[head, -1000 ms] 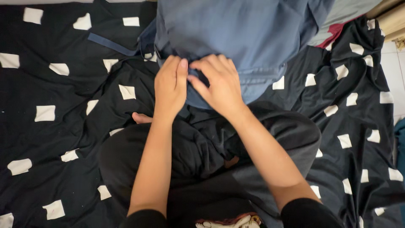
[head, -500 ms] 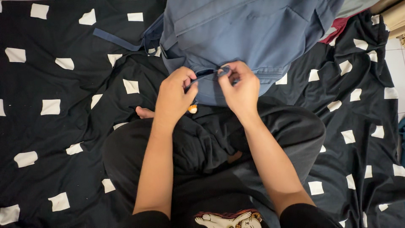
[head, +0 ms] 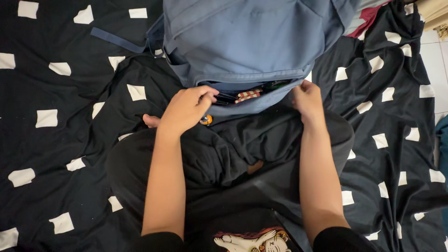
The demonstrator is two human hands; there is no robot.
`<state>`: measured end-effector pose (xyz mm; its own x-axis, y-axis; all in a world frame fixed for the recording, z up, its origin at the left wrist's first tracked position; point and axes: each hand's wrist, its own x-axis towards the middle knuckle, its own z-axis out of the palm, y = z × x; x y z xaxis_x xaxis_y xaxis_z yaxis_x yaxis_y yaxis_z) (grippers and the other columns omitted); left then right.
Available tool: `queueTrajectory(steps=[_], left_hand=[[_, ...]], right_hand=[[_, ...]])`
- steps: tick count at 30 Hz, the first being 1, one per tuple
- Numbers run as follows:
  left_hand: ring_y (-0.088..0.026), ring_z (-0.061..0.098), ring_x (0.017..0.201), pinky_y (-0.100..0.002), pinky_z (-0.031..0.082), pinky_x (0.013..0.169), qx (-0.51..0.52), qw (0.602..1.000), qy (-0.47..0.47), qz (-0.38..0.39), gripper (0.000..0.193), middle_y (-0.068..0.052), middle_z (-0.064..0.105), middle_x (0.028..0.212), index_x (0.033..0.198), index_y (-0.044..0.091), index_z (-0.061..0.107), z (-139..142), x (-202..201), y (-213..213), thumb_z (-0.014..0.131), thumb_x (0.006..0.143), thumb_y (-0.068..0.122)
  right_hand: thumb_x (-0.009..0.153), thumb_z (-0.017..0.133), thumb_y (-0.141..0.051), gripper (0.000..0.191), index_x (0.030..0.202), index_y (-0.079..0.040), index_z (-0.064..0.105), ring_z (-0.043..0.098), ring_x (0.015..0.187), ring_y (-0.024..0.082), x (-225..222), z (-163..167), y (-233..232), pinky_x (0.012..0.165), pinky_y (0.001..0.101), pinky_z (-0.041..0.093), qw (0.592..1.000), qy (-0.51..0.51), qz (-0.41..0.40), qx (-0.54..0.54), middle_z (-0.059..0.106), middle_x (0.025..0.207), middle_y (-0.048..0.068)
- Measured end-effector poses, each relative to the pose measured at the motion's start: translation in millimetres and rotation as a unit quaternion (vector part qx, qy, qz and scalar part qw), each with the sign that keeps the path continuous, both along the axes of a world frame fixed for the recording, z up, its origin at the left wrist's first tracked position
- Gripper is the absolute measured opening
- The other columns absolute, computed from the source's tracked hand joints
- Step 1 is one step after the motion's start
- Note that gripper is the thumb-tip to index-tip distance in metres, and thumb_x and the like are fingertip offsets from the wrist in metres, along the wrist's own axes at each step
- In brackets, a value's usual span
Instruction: The person sits on a bed and packs a blue backpack. They place a water bottle, a wallet, a charger with cable, small packets, and papers into the backpack's compartments, then zip the pockets closed and handle a small cylindrical container.
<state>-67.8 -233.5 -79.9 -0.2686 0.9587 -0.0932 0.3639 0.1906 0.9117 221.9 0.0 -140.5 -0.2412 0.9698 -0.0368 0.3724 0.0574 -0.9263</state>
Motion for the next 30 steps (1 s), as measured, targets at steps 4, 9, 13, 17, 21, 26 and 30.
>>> queueTrajectory(steps=[4,9,13,17,21,26,30], left_hand=[[-0.029,0.068,0.108,-0.04,0.053,0.091,0.023,0.994,0.104,0.0,0.057,-0.013,0.069,0.12,0.127,0.008,0.061,-5,14,4,0.079,0.075,0.02],[-0.034,0.065,0.111,-0.044,0.052,0.09,0.085,0.983,0.163,-0.005,0.065,-0.016,0.066,0.115,0.125,0.007,0.058,-4,18,1,0.085,0.067,0.02],[-0.036,0.067,0.1,-0.046,0.052,0.083,0.072,0.978,0.195,0.024,0.041,-0.015,0.069,0.11,0.119,0.007,0.062,-7,18,2,0.076,0.084,0.022],[-0.038,0.069,0.093,-0.048,0.054,0.08,0.1,0.962,0.223,0.122,0.016,-0.016,0.071,0.104,0.116,0.007,0.065,-15,20,7,0.059,0.104,0.016],[-0.039,0.069,0.094,-0.048,0.054,0.08,0.141,0.96,0.201,0.132,0.024,-0.018,0.072,0.104,0.117,0.005,0.068,-14,12,10,0.055,0.098,0.008],[-0.032,0.074,0.087,-0.042,0.057,0.079,0.14,0.968,0.153,0.141,0.025,-0.011,0.078,0.096,0.103,0.008,0.077,4,8,4,0.055,0.091,0.007],[-0.024,0.076,0.077,-0.035,0.057,0.072,0.122,0.967,0.133,0.179,0.022,-0.008,0.079,0.087,0.096,0.009,0.078,19,4,-2,0.057,0.09,0.007]], right_hand=[[0.085,0.065,-0.003,0.028,0.111,-0.003,0.054,0.049,0.083,0.01,-16,44,-40,0.07,0.0238,0.042,0.967,0.053,-0.035,0.248,0.05,0.093,-0.003],[0.089,0.065,-0.005,0.016,0.105,-0.003,0.064,0.065,0.098,0.026,-36,107,-94,0.094,0.0433,0.05,0.872,-0.095,0.193,0.439,0.069,0.099,0.014],[0.095,0.072,-0.021,0.014,0.097,-0.007,0.07,0.068,0.079,0.031,-56,119,-103,0.102,0.0502,0.053,0.822,-0.249,0.341,0.381,0.067,0.076,0.011],[0.089,0.072,-0.026,0.018,0.094,-0.008,0.073,0.068,0.076,0.035,-50,109,-113,0.072,0.0468,0.052,0.801,-0.348,0.408,0.267,0.068,0.072,0.015],[0.086,0.073,-0.026,0.023,0.095,-0.005,0.071,0.069,0.078,0.035,-47,98,-122,0.073,0.0465,0.052,0.802,-0.341,0.406,0.273,0.068,0.073,0.015],[0.089,0.072,-0.026,0.024,0.101,-0.004,0.069,0.069,0.085,0.035,-52,109,-122,0.079,0.0457,0.053,0.813,-0.294,0.409,0.294,0.071,0.085,0.014],[0.091,0.072,-0.02,0.022,0.104,-0.003,0.068,0.068,0.094,0.034,-62,120,-121,0.084,0.0436,0.053,0.835,-0.229,0.372,0.333,0.07,0.098,0.013]])
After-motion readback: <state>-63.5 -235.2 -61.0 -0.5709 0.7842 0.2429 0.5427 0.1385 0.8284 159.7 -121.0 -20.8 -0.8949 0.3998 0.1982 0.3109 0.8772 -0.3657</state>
